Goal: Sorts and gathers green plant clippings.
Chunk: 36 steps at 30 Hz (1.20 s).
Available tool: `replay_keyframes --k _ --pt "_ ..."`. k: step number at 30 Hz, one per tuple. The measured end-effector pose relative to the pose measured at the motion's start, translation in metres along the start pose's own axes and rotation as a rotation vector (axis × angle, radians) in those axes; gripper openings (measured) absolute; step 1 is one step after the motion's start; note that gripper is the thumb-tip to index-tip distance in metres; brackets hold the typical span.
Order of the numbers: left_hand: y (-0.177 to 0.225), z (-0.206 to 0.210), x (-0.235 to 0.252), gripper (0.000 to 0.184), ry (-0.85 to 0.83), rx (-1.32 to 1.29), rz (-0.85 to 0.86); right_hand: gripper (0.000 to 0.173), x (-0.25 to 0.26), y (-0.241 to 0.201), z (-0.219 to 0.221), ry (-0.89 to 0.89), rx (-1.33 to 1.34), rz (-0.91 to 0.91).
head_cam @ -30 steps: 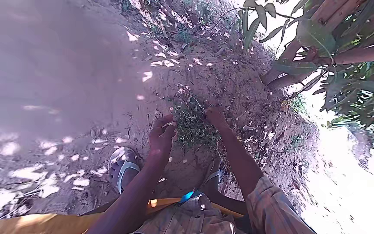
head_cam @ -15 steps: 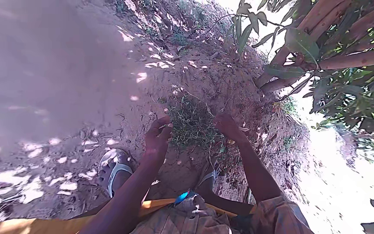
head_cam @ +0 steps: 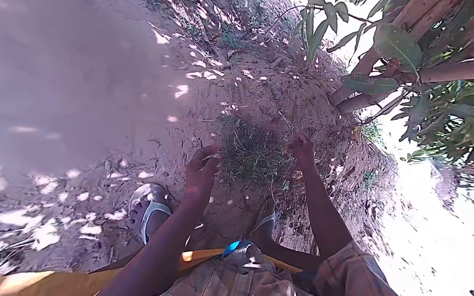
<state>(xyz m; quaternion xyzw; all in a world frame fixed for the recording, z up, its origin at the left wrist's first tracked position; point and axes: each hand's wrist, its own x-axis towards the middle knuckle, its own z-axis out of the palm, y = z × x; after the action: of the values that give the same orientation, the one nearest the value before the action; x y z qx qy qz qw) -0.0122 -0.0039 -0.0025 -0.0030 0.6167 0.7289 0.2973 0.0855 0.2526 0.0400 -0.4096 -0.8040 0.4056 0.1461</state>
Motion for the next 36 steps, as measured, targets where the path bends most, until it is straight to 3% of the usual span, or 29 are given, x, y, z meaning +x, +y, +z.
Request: replay_keyframes --k 2,4,6,8,10,14,16,19,22,27,32,34,36 --pt "0.001 0.0 -0.001 0.029 -0.004 -0.008 -0.002 0.024 -0.003 -0.013 -0.016 0.036 0.257 -0.023" --pt "0.002 -0.001 -0.001 0.029 -0.006 -0.007 0.002 0.021 -0.005 -0.023 -0.023 0.043 0.304 -0.079" --pt "0.002 0.0 -0.002 0.03 -0.009 -0.007 0.002 0.024 -0.006 -0.023 -0.023 -0.026 -0.026 -0.139" --pt "0.003 0.001 -0.002 0.029 -0.008 0.001 -0.001 0.031 -0.005 -0.024 -0.013 -0.269 -0.499 -0.109" --pt "0.003 0.002 -0.003 0.029 -0.011 0.01 -0.007 0.036 -0.007 -0.018 0.009 -0.484 -0.803 -0.072" --pt "0.002 0.0 -0.001 0.029 -0.004 0.011 -0.016 0.07 -0.034 -0.01 0.063 -0.523 -0.819 -0.191" --pt "0.002 0.001 0.0 0.028 -0.005 0.013 -0.028 0.064 -0.039 -0.002 0.088 -0.526 -0.826 -0.22" --pt "0.003 0.001 0.0 0.028 -0.003 0.029 -0.03 0.033 -0.025 0.011 0.1 -0.401 -0.783 -0.208" --pt "0.006 -0.001 0.0 0.029 0.007 0.028 -0.039 0.032 -0.007 -0.001 0.073 -0.241 -0.613 -0.056" --pt "-0.001 -0.001 0.002 0.029 -0.02 0.036 -0.02 0.028 0.007 -0.025 0.004 -0.078 -0.217 -0.141" --pt "0.002 -0.001 -0.002 0.029 -0.025 0.032 -0.009 0.023 0.006 -0.047 -0.032 -0.087 0.235 -0.229" --pt "0.003 0.0 -0.003 0.03 -0.031 0.033 -0.007 0.023 0.003 -0.054 -0.036 -0.119 0.393 -0.19" --pt "0.002 0.002 -0.004 0.03 -0.03 0.036 -0.014 0.021 0.005 -0.049 -0.034 -0.118 0.347 -0.07"
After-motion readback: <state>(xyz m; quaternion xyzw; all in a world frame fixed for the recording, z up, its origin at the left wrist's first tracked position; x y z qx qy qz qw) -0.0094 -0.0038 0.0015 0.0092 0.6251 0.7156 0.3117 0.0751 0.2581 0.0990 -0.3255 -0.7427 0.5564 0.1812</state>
